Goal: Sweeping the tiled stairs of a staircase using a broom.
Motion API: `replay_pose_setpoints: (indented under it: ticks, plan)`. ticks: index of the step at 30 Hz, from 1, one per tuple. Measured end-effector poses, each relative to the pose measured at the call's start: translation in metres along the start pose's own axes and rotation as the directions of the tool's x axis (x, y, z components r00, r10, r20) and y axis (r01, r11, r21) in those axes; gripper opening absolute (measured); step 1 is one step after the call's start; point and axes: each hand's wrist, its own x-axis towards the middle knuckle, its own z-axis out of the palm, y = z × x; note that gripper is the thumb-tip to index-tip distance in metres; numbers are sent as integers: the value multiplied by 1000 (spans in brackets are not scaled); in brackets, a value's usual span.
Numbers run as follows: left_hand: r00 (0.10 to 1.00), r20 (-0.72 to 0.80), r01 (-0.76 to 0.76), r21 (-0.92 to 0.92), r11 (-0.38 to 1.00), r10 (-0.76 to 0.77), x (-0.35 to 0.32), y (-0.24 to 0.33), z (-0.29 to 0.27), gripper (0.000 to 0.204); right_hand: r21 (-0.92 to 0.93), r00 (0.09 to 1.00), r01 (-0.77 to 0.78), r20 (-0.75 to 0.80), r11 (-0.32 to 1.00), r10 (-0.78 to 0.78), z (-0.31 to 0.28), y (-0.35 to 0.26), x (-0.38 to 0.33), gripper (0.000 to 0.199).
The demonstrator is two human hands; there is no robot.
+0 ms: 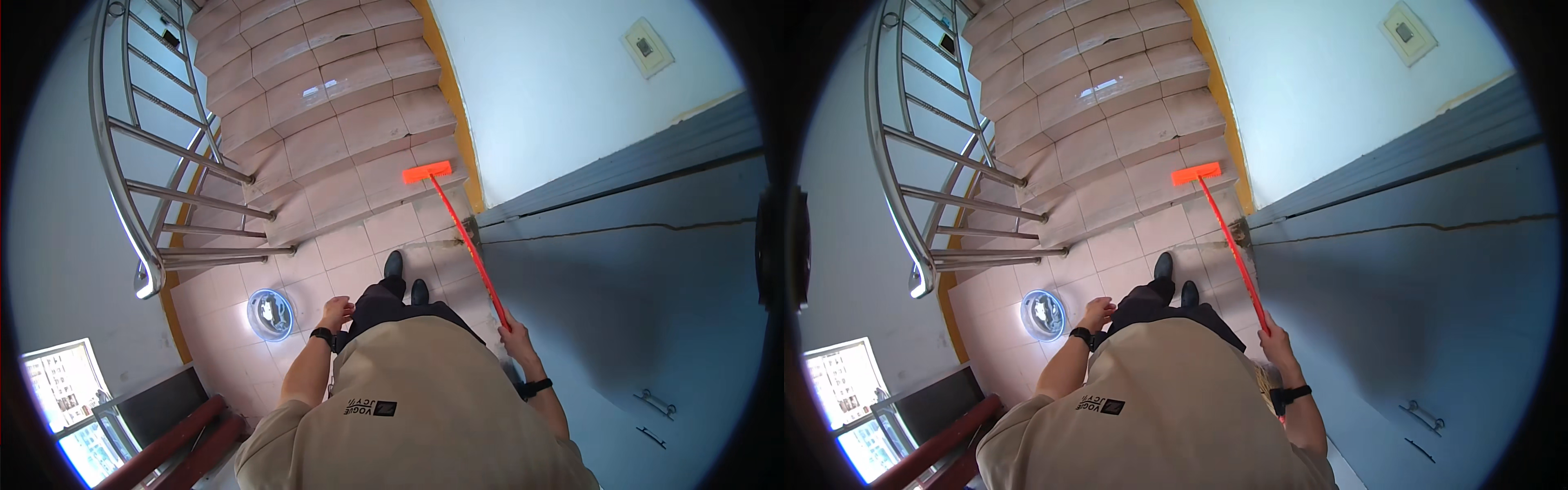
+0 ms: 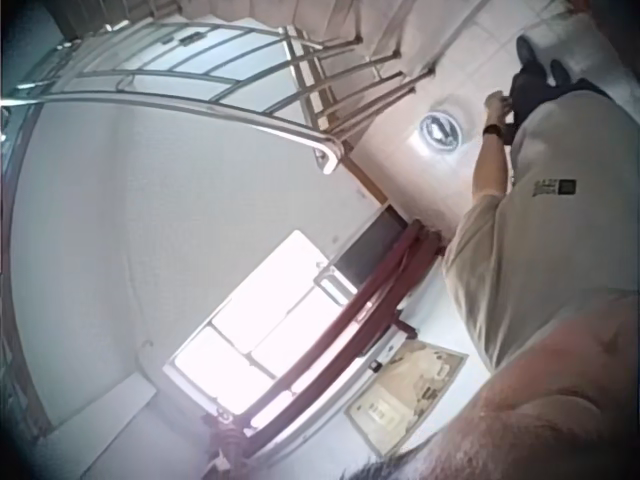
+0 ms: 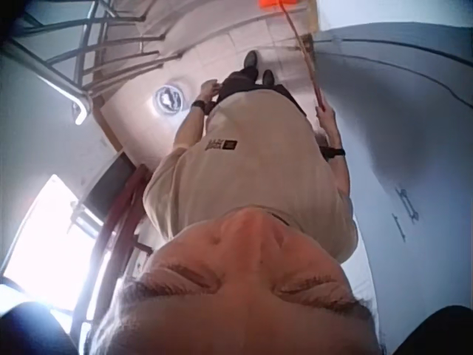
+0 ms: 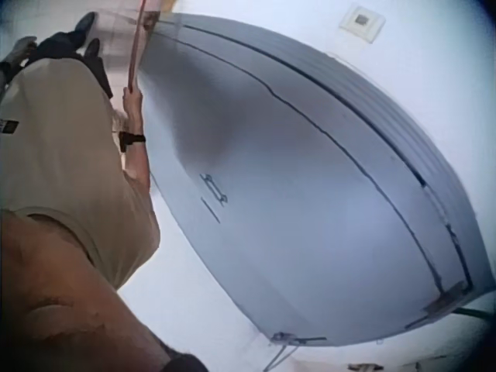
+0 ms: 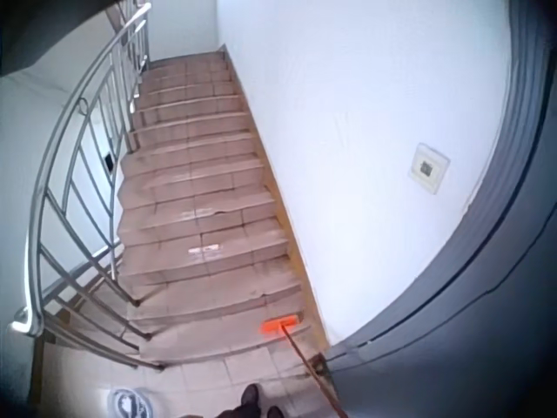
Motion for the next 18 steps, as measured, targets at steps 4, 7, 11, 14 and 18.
replay_pose_setpoints:
  ticks: [4, 7, 11, 14, 18]
  plan:
    - [1000, 8, -28, 293, 956, 27, -29, -7, 14, 25, -64, 995, 99, 40, 993, -97, 9, 22, -3, 62]
    - [996, -82, -7, 158, 987, 20, -49, -14, 5, 24, -206, 973, 229, 42, 951, -225, 25, 21, 25, 62]
    - [993, -109, -35, 102, 994, 47, -74, -34, -11, 24, -208, 960, 278, 107, 938, -260, 43, 20, 50, 63]
    - [988, -148, -23, 59, 998, 32, -88, -53, -23, 24, -220, 961, 270, 129, 937, -246, 41, 43, 35, 63]
    - [983, -183, -23, -6, 1000, 22, -101, -86, -36, 23, -200, 976, 193, 141, 961, -167, 32, 84, 1, 63]
